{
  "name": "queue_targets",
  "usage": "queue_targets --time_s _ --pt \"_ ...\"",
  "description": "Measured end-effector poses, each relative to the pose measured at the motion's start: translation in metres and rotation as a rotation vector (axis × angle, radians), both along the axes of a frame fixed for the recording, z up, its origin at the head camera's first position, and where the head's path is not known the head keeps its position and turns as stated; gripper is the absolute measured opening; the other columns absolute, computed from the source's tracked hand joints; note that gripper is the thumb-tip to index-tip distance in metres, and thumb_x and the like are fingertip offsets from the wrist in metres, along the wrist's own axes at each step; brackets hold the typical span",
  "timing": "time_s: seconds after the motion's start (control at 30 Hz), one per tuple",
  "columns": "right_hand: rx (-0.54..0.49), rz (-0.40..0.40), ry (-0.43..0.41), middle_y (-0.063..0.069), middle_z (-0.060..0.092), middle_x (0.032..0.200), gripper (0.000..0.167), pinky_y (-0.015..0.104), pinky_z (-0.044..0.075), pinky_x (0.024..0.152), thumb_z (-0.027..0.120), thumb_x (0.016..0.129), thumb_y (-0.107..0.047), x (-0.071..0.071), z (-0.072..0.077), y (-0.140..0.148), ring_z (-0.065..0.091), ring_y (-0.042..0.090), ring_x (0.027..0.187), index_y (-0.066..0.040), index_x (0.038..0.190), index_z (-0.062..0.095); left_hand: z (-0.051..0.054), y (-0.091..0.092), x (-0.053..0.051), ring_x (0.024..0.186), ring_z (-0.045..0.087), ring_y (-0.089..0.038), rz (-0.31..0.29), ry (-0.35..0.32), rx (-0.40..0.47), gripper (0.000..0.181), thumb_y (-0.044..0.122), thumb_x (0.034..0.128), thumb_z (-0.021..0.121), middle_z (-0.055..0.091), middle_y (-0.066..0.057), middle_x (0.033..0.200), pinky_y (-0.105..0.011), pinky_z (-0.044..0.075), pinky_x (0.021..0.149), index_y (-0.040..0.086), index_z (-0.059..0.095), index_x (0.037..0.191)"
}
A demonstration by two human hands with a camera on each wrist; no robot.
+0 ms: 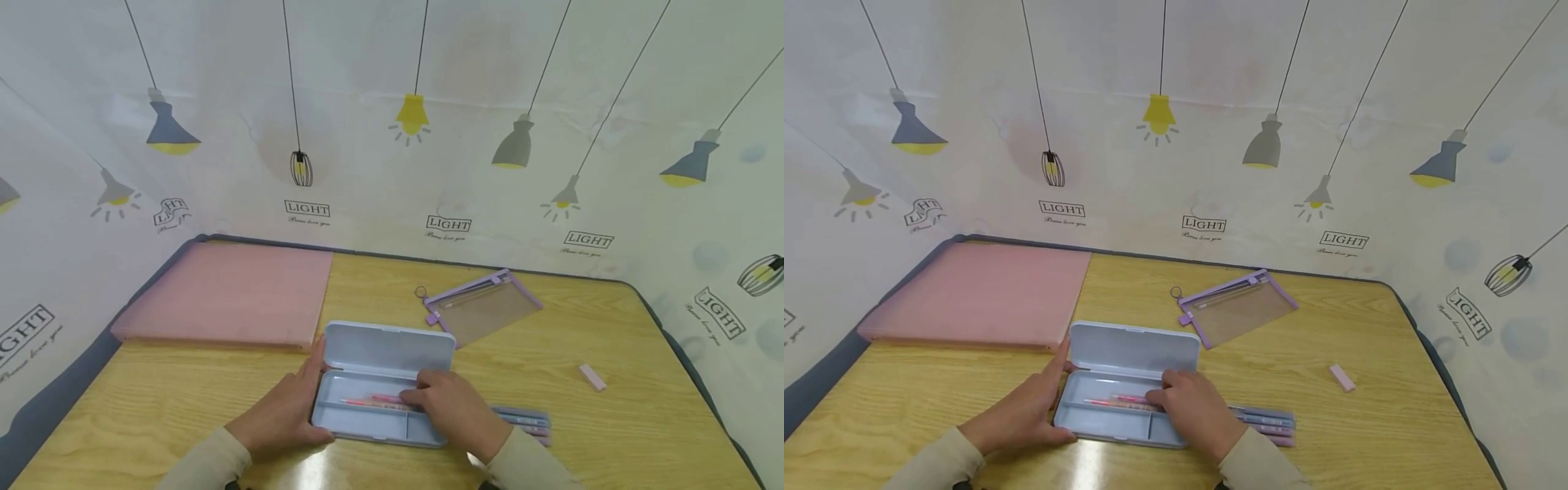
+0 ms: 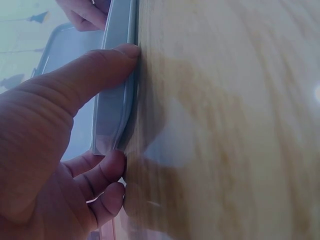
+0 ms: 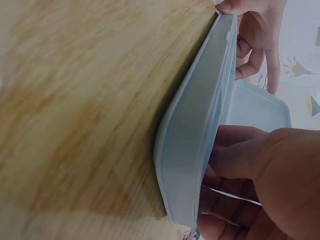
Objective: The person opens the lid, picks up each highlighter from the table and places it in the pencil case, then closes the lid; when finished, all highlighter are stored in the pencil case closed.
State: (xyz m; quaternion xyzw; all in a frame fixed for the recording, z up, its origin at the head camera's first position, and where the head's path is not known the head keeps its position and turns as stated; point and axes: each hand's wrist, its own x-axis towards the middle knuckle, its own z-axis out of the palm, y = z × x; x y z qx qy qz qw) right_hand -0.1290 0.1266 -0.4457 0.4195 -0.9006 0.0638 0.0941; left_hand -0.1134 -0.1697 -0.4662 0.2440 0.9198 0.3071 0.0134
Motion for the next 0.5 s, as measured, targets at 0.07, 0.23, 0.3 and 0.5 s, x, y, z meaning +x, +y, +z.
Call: queue_targets --time_s 0.07,0.23,0.3,0.5 --pt "0.003 -0.003 0.002 -0.005 0.055 0.076 0.022 0.025 0.044 0.059 0.063 0.089 -0.012 -0.001 0.000 0.000 0.045 0.008 0.062 -0.026 0.097 0.078 0.000 0.000 0.000 0.094 0.058 -0.017 0.002 -0.004 0.000 0.147 0.032 0.0559 0.092 0.054 -0.010 0.134 -0.039 0.049 0.090 0.002 -0.011 0.156" --pt "-0.036 -0.004 0.021 -0.006 0.059 0.078 0.019 0.028 0.049 0.066 0.069 0.086 -0.009 0.002 0.004 0.004 0.052 0.008 0.067 -0.020 0.100 0.076 -0.001 0.000 0.000 0.093 0.058 -0.016 0.004 0.004 0.005 0.146 0.032 0.0555 0.092 0.054 -0.010 0.134 -0.039 0.049 0.089 0.002 -0.009 0.156" --pt "-0.065 -0.009 0.010 -0.006 0.062 0.081 0.020 0.029 0.051 0.069 0.072 0.085 -0.011 0.005 0.008 0.010 0.057 0.009 0.071 -0.017 0.104 0.076 -0.001 -0.001 0.000 0.093 0.058 -0.016 0.005 0.005 0.009 0.146 0.031 0.0551 0.092 0.054 -0.009 0.134 -0.038 0.049 0.089 0.002 -0.009 0.156" --pt "-0.120 -0.097 -0.050 -0.005 0.068 0.093 0.023 0.032 0.053 0.075 0.074 0.086 -0.015 0.011 0.026 0.042 0.063 0.012 0.082 -0.015 0.108 0.073 -0.001 0.000 -0.001 0.092 0.058 -0.015 0.003 0.013 0.006 0.147 0.032 0.0549 0.092 0.055 -0.008 0.132 -0.038 0.049 0.088 0.004 -0.011 0.157"
